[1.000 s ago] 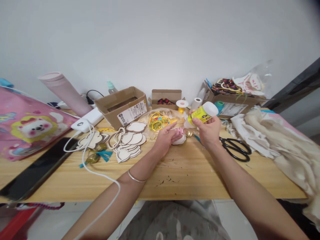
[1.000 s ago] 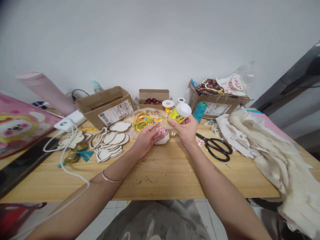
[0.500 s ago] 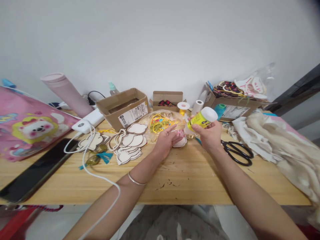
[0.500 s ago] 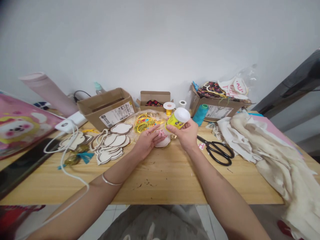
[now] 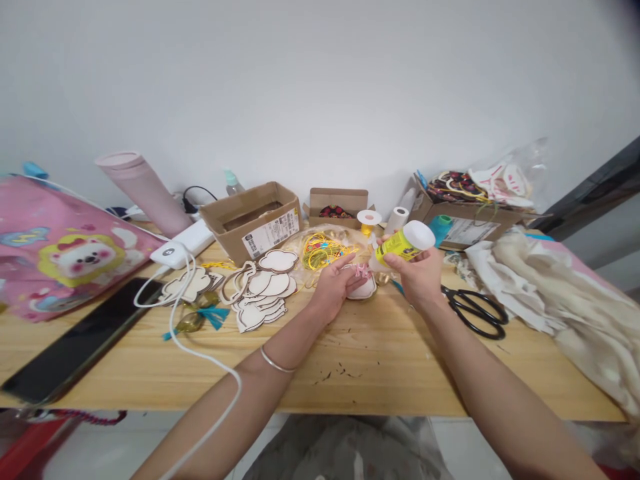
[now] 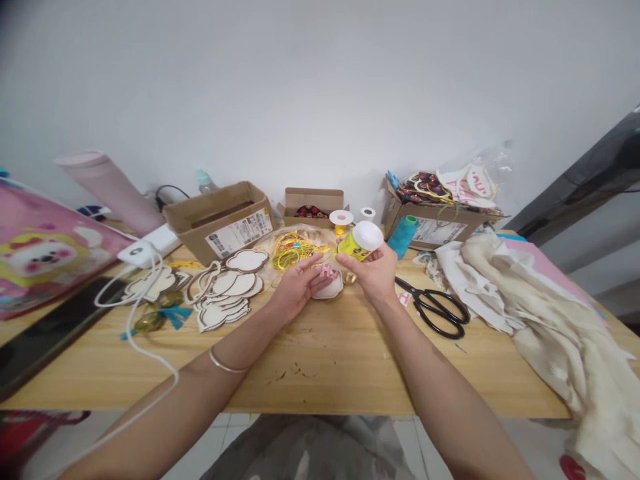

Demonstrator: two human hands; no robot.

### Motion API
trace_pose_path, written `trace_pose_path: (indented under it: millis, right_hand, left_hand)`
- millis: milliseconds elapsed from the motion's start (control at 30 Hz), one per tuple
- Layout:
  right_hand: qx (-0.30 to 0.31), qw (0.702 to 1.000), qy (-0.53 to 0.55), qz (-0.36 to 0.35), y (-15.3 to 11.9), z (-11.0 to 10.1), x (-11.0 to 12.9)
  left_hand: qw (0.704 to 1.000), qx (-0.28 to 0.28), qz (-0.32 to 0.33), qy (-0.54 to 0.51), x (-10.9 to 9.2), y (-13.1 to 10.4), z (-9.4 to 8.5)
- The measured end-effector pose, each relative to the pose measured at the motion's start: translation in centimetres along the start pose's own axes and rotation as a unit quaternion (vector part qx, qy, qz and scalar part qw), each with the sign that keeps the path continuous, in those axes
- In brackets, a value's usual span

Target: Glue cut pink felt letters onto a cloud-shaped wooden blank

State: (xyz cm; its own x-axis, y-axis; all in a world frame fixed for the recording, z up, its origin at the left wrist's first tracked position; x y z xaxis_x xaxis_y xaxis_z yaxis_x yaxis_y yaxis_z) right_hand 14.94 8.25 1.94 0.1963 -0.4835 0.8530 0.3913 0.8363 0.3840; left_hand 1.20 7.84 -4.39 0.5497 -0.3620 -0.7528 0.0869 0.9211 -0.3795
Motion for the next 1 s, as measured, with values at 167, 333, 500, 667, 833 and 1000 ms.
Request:
trace_pose_path:
  millis: [167, 333, 500, 667, 833, 1000]
  right_hand:
    - [-0.004, 1.0, 0.007, -0.015, 0.22, 0.09, 0.35]
    - [0.021, 1.0, -0.011, -0.004, -0.06, 0.36, 0.28]
    - [0.025, 0.999, -0.028, 0.031, -0.46, 0.38, -0.14]
    - [0.031, 0.999, -0.025, 0.035, -0.41, 0.26, -0.26]
    - [0.039, 0.999, -0.014, 0.006, -0.11, 0.32, 0.3]
    - [0.036, 0.999, -0.032, -0.003, -0.05, 0.33, 0.46]
  left_hand:
    - [1.0, -0.007, 0.003, 0.011, -0.14, -0.06, -0.08]
    - [1.0, -0.003, 0.003, 0.003, -0.04, -0.06, -0.09]
    - [1.0, -0.01, 0.002, -0.002, -0.07, 0.01, -0.16]
    - [1.0, -0.015, -0.005, -0.007, -0.17, -0.05, -0.12]
    - [1.0, -0.015, -0.005, 0.008, -0.16, -0.15, -0.17]
    - [1.0, -0.005, -0.004, 0.015, -0.1, -0.18, -0.08]
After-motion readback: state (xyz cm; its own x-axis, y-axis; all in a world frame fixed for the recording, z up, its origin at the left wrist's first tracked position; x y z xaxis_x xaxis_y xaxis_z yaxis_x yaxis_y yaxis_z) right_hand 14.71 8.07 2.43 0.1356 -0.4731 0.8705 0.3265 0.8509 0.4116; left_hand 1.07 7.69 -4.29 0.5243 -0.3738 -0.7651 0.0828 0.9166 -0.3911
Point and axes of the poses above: each hand's wrist, its own y-axis towards the middle knuckle, its own z-axis out of the palm, x = y × z, the point moved 7 cm from there along y, towards the middle knuckle, and after that the axes turned 11 degrees about -x, right-handed, at the moved point
